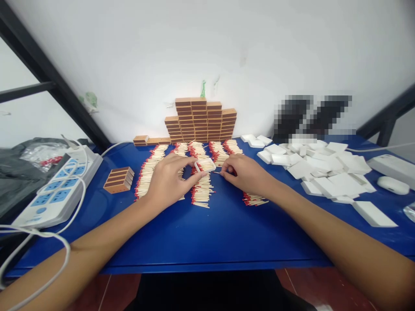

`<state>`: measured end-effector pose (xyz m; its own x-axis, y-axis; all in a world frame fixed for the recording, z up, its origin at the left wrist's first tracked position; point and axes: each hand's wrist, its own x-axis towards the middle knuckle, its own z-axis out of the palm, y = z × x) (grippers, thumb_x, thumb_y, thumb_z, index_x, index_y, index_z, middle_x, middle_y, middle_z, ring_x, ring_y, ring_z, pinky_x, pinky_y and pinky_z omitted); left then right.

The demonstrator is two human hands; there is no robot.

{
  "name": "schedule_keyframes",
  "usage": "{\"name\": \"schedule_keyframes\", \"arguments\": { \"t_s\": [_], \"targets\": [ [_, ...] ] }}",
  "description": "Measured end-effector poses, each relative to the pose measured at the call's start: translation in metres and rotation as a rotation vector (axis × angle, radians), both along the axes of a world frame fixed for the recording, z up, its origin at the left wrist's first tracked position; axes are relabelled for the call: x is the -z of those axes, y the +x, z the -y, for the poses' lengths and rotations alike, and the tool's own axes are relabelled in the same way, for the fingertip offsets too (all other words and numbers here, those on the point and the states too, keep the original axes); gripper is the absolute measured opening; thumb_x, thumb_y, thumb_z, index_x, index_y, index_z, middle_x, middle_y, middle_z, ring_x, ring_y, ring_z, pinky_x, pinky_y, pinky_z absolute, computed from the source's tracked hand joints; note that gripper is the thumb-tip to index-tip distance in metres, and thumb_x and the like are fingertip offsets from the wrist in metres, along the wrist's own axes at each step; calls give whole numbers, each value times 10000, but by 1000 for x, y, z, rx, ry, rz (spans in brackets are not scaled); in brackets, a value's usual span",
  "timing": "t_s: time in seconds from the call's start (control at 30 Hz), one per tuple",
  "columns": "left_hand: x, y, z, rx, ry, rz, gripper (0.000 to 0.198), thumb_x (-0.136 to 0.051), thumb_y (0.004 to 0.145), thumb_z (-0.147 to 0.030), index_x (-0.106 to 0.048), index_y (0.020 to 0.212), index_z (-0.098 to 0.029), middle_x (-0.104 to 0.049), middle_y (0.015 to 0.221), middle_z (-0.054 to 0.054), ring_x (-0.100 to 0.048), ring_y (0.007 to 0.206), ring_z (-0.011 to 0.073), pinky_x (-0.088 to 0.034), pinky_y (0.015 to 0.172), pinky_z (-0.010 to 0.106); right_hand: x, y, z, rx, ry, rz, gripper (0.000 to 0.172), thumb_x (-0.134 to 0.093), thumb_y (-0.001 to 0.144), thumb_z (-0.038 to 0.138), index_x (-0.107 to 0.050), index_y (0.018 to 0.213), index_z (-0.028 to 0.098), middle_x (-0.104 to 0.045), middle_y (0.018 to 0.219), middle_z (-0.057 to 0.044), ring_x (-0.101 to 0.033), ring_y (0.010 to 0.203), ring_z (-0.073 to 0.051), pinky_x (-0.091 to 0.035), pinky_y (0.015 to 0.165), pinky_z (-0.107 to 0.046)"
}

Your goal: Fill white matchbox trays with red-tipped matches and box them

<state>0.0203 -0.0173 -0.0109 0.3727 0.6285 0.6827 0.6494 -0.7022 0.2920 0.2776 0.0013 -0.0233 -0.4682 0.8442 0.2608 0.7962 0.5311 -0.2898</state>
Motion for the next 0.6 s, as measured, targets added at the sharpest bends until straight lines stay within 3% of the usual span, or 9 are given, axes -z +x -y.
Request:
{"name": "schedule_keyframes", "arguments": {
  "t_s": [0.3, 0.6],
  "targets": [
    [-4, 0, 1, -17, 47, 24, 352, -782, 897, -496, -780, 1077, -193, -798, 925, 45, -713, 859, 218, -550, 819, 363, 8, -4, -12, 84, 70, -46, 70, -650, 936, 215, -692, 885, 190, -692, 867, -85, -598, 878, -254, -424, 763, -359],
    [0, -2, -2, -2, 54, -2, 359, -775, 900, -509, -776, 1068, -191, -806, 947, 63, -722, 847, 226, -559, 827, 385, 8, 0, -13, 39, 47, -16, 128, -620, 953, 193, -669, 835, 186, -707, 905, -110, -607, 908, -274, -445, 818, -392]
  ]
}}
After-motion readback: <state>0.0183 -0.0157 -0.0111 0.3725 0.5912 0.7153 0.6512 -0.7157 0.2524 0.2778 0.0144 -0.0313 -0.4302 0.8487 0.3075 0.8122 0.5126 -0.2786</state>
